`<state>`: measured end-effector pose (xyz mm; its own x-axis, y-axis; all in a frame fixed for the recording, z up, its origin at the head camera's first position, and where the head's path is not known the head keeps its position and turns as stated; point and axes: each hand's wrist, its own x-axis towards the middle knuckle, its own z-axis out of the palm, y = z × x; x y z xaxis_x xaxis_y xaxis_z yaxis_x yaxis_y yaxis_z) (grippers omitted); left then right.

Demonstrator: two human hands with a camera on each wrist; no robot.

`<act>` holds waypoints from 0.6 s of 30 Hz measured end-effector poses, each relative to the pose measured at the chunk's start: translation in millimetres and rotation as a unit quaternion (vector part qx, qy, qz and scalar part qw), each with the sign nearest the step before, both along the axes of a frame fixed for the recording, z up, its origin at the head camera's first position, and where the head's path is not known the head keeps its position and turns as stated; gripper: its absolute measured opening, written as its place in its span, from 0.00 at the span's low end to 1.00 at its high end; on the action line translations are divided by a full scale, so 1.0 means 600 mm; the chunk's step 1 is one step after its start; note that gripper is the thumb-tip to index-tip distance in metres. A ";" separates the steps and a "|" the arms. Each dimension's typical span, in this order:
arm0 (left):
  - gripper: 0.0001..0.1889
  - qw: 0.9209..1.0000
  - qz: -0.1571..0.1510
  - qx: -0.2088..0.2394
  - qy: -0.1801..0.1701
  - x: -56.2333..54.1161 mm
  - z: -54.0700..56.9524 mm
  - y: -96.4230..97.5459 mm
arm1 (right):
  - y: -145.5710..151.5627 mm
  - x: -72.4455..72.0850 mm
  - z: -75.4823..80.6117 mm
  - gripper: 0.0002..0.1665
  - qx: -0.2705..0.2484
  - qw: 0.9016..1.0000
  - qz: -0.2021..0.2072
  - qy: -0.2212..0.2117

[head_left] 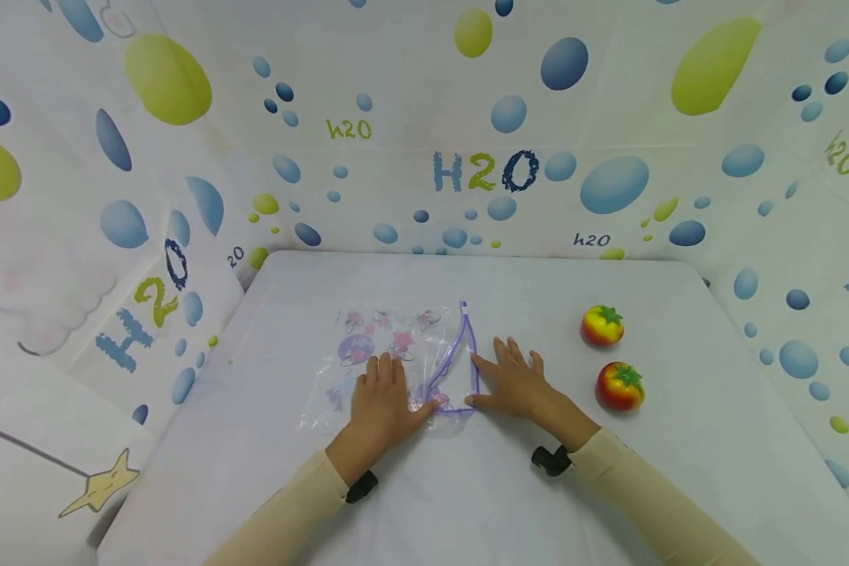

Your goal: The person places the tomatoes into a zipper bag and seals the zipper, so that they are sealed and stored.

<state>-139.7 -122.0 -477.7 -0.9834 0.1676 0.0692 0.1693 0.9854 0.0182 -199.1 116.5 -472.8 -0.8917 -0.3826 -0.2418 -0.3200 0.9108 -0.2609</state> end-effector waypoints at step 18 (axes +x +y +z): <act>0.53 0.990 0.030 0.113 -0.074 0.013 -0.005 -0.009 | 0.001 -0.002 -0.003 0.51 0.000 1.000 -0.006 -0.004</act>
<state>-131.6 -127.5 -480.7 -0.9933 0.1049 -0.0475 0.0892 0.9616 0.2596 -200.1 117.3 -474.4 -0.8938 -0.3723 -0.2500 -0.3074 0.9146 -0.2628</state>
